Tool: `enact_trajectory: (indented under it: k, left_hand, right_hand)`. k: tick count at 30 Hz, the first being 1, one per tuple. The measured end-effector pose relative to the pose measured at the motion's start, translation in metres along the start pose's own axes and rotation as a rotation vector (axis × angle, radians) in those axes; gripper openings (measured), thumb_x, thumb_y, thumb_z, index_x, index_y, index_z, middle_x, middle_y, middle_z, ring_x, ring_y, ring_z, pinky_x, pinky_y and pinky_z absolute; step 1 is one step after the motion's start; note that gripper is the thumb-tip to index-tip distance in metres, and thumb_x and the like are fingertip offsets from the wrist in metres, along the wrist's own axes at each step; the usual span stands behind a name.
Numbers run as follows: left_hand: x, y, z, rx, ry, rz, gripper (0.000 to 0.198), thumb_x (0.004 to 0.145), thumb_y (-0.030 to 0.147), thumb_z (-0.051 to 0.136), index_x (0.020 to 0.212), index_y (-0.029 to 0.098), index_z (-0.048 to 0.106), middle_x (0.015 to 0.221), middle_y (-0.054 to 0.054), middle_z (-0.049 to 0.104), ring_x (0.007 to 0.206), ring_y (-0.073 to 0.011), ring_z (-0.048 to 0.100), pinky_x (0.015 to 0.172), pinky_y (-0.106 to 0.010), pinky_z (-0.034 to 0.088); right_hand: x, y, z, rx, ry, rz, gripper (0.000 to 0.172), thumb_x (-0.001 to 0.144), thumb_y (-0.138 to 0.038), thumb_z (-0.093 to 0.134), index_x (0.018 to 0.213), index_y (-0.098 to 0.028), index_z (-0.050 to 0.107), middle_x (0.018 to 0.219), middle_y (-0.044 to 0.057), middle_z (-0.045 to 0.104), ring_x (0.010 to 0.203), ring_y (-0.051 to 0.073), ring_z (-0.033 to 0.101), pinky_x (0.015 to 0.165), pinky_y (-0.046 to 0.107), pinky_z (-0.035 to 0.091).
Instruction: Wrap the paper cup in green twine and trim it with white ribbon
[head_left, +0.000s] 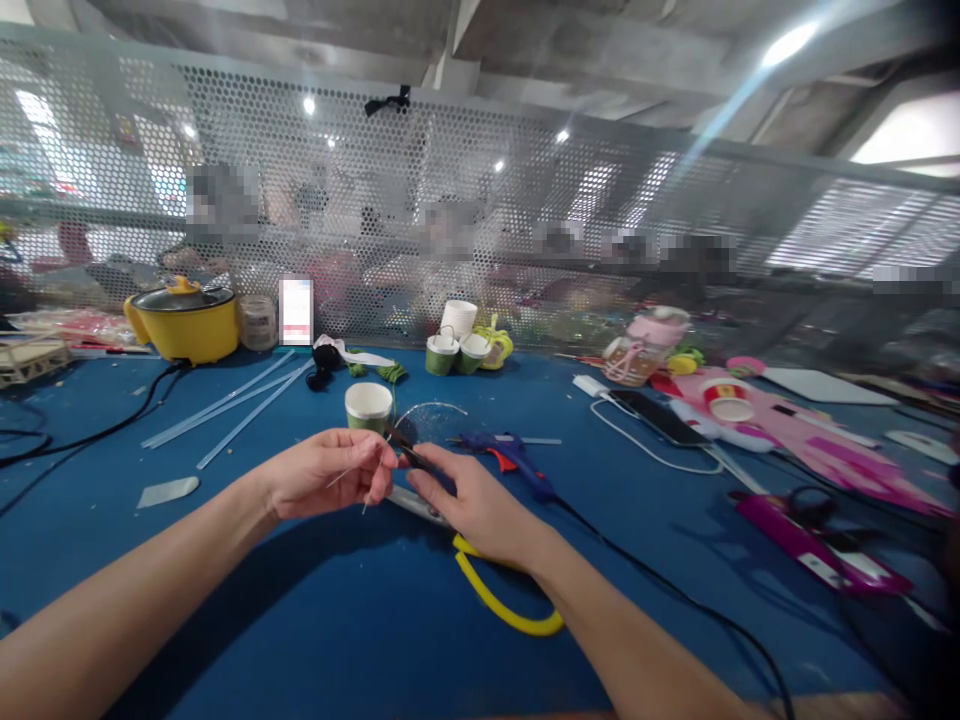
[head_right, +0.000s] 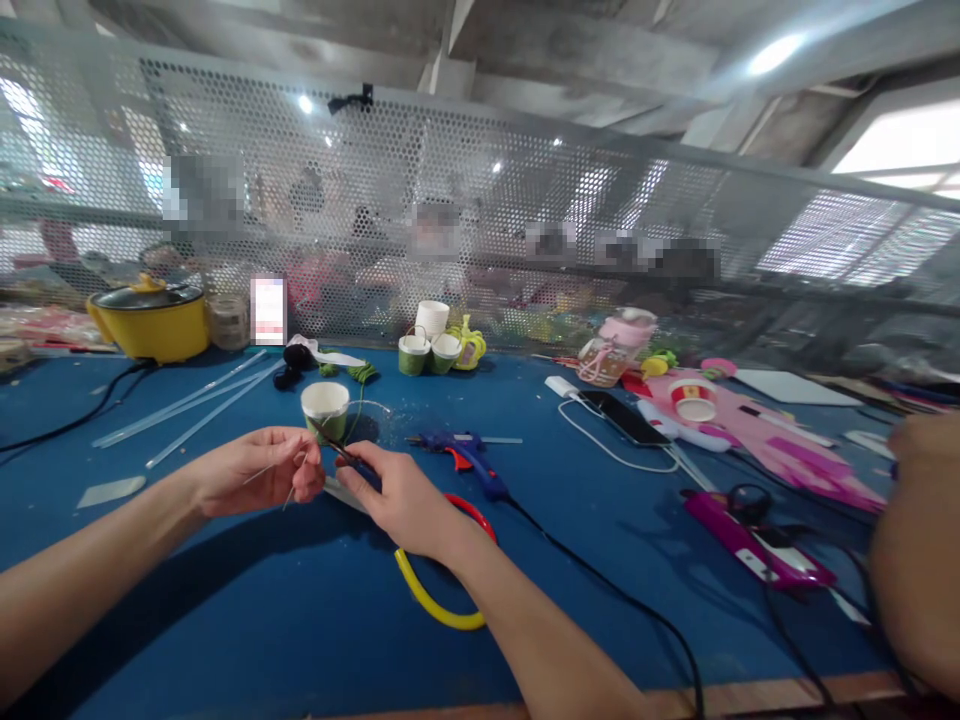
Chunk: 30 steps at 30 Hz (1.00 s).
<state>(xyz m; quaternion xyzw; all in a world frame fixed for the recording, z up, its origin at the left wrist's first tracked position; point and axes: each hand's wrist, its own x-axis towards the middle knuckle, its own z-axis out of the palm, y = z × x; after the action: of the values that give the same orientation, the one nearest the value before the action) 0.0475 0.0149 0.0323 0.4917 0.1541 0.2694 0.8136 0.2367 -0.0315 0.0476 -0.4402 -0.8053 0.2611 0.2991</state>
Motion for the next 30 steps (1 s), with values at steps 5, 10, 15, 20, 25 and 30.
enact_trajectory:
  k: [5,10,15,20,25,30]
  left_hand:
    - [0.000,0.005,0.006,0.286,0.122,0.068,0.035,0.068,0.042,0.067,0.058,0.015,0.047,0.049,0.005,0.044,0.051,-0.0083,0.038,0.055,-0.022,0.031]
    - [0.000,0.015,0.013,1.297,0.535,0.206,0.022,0.070,0.026,0.061,0.054,0.016,0.049,0.049,0.004,0.044,0.049,-0.0095,0.033,0.050,-0.023,0.022]
    - [-0.002,0.017,0.005,0.750,0.204,0.116,0.031,0.078,0.044,0.053,0.070,0.014,0.058,0.069,-0.002,0.058,0.064,-0.0123,0.048,0.060,-0.024,0.035]
    - [-0.002,0.009,-0.006,0.204,0.018,-0.005,0.033,0.068,0.046,0.066,0.074,0.014,0.057,0.071,-0.003,0.060,0.068,-0.0126,0.053,0.065,-0.025,0.038]
    - [0.000,0.011,0.008,0.808,0.339,0.050,0.030,0.068,0.038,0.064,0.056,0.016,0.047,0.049,0.004,0.045,0.049,-0.0096,0.039,0.052,-0.023,0.029]
    - [-0.001,0.014,0.022,1.470,0.658,0.251,0.019,0.070,0.022,0.060,0.055,0.016,0.051,0.052,0.001,0.047,0.054,-0.0132,0.042,0.055,-0.026,0.028]
  right_hand:
    - [0.001,0.003,0.002,-0.090,0.010,0.016,0.021,0.088,-0.029,0.042,0.093,-0.017,0.058,0.089,0.005,0.065,0.080,0.017,0.059,0.069,0.026,0.044]
    - [0.005,0.010,0.008,-0.263,0.047,0.106,0.020,0.085,-0.025,0.046,0.096,-0.014,0.058,0.091,0.010,0.066,0.084,0.022,0.060,0.073,0.032,0.043]
    - [0.003,0.006,0.004,-0.123,0.060,0.062,0.022,0.088,-0.031,0.042,0.097,-0.017,0.057,0.092,0.006,0.066,0.085,0.019,0.060,0.073,0.029,0.044]
    - [0.001,0.001,0.002,-0.045,0.042,-0.006,0.019,0.088,-0.028,0.042,0.092,-0.017,0.057,0.089,0.004,0.065,0.082,0.016,0.059,0.073,0.026,0.044]
    - [0.003,0.007,0.005,-0.203,0.049,0.052,0.018,0.087,-0.027,0.045,0.095,-0.017,0.057,0.090,0.007,0.065,0.082,0.019,0.060,0.071,0.029,0.044]
    - [0.005,0.014,0.008,-0.317,0.100,0.103,0.018,0.084,-0.024,0.048,0.097,-0.015,0.057,0.092,0.010,0.066,0.084,0.021,0.060,0.073,0.032,0.044]
